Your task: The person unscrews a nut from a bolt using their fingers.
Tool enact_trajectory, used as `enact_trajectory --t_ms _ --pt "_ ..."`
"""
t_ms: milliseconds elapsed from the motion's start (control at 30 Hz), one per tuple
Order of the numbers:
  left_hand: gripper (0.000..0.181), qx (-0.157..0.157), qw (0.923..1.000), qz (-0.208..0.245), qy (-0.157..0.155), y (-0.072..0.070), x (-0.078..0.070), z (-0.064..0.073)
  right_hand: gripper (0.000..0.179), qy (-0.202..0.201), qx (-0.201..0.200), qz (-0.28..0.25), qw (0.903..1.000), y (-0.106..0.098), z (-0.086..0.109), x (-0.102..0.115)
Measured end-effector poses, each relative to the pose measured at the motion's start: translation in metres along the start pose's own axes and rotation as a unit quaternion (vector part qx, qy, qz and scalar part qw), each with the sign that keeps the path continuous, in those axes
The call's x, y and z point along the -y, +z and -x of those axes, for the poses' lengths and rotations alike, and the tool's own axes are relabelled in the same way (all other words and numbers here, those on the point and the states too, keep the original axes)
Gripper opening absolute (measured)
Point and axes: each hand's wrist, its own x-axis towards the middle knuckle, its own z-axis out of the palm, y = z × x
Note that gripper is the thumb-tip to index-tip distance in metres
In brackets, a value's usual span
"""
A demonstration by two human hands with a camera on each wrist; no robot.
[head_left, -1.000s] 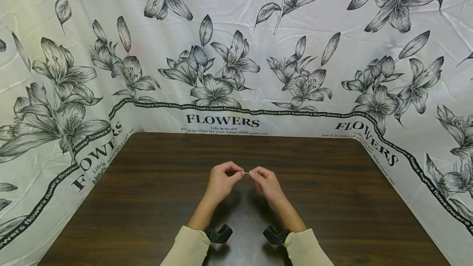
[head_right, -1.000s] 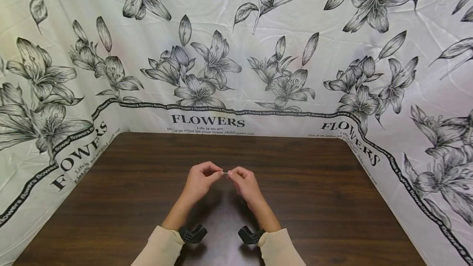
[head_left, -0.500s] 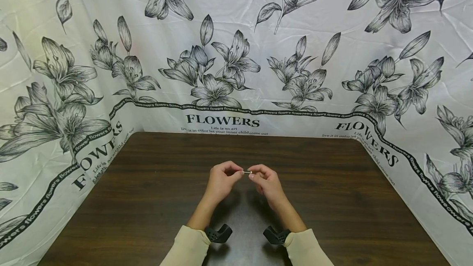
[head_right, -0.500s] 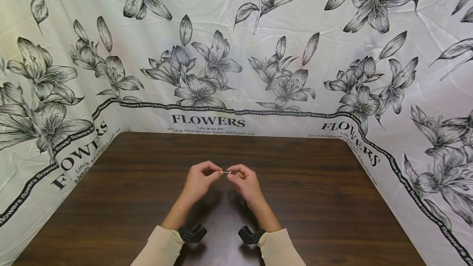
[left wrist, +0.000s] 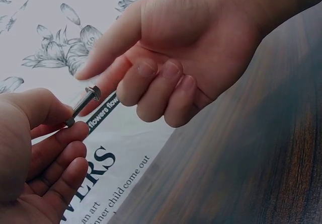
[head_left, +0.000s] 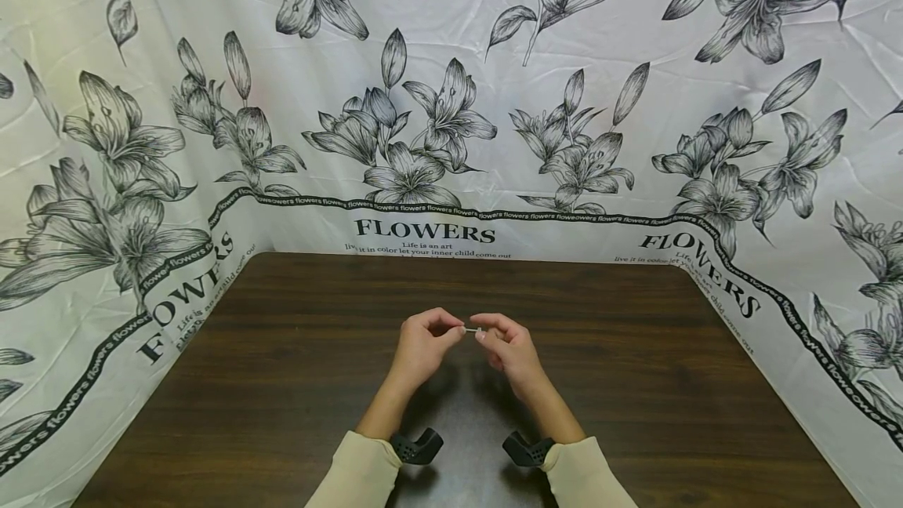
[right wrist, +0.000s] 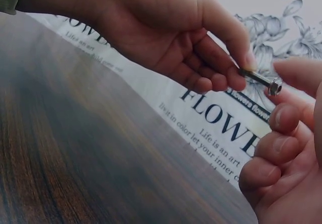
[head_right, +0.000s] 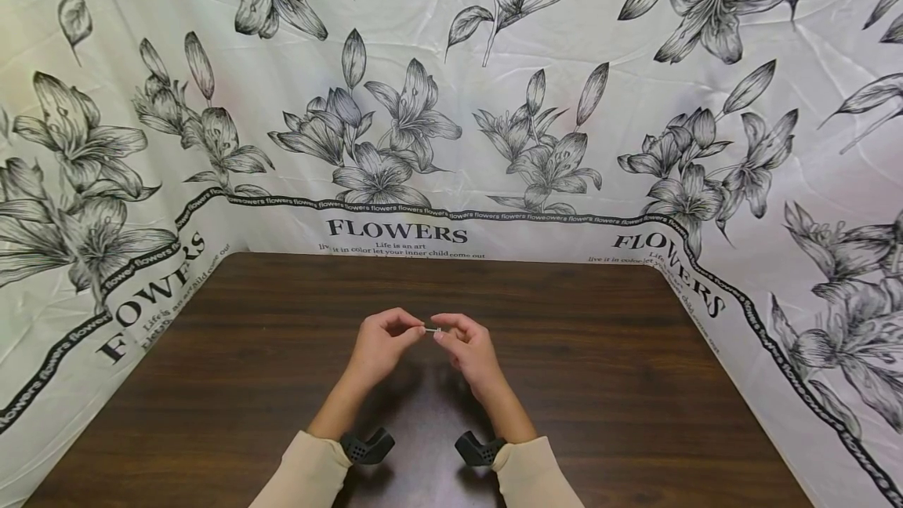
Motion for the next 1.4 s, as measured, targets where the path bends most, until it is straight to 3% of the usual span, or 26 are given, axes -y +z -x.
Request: enact_trajectory --t_ms 133,300,533,700,1000,1400 --pt "0.007 0.001 1.0 0.001 0.001 0.001 0.0 0.0 0.027 0.046 -0.013 0.022 0.9986 0.005 0.003 0.016" --pt "0.007 0.005 1.0 0.001 -0.002 0.003 -0.004 0.002 0.043 0.102 -0.023 0.052 0.9932 0.01 0.006 0.026" --pt "0.007 0.012 0.9999 -0.003 0.005 -0.003 -0.04 0.009 0.044 0.122 -0.042 0.056 0.99 0.003 -0.001 0.002" --pt "0.007 0.008 0.9999 -0.005 0.007 -0.003 -0.04 0.009 0.037 0.104 -0.044 0.043 0.9927 0.002 -0.002 -0.003" --pt "0.008 -0.001 1.0 -0.004 0.003 0.003 -0.002 0.001 0.027 0.078 -0.014 0.012 0.9967 -0.002 -0.002 -0.001" --pt "0.002 0.01 0.9999 -0.01 0.0 -0.001 0.0 0.0 0.024 0.004 -0.014 0.019 0.9997 -0.002 0.0 -0.005"
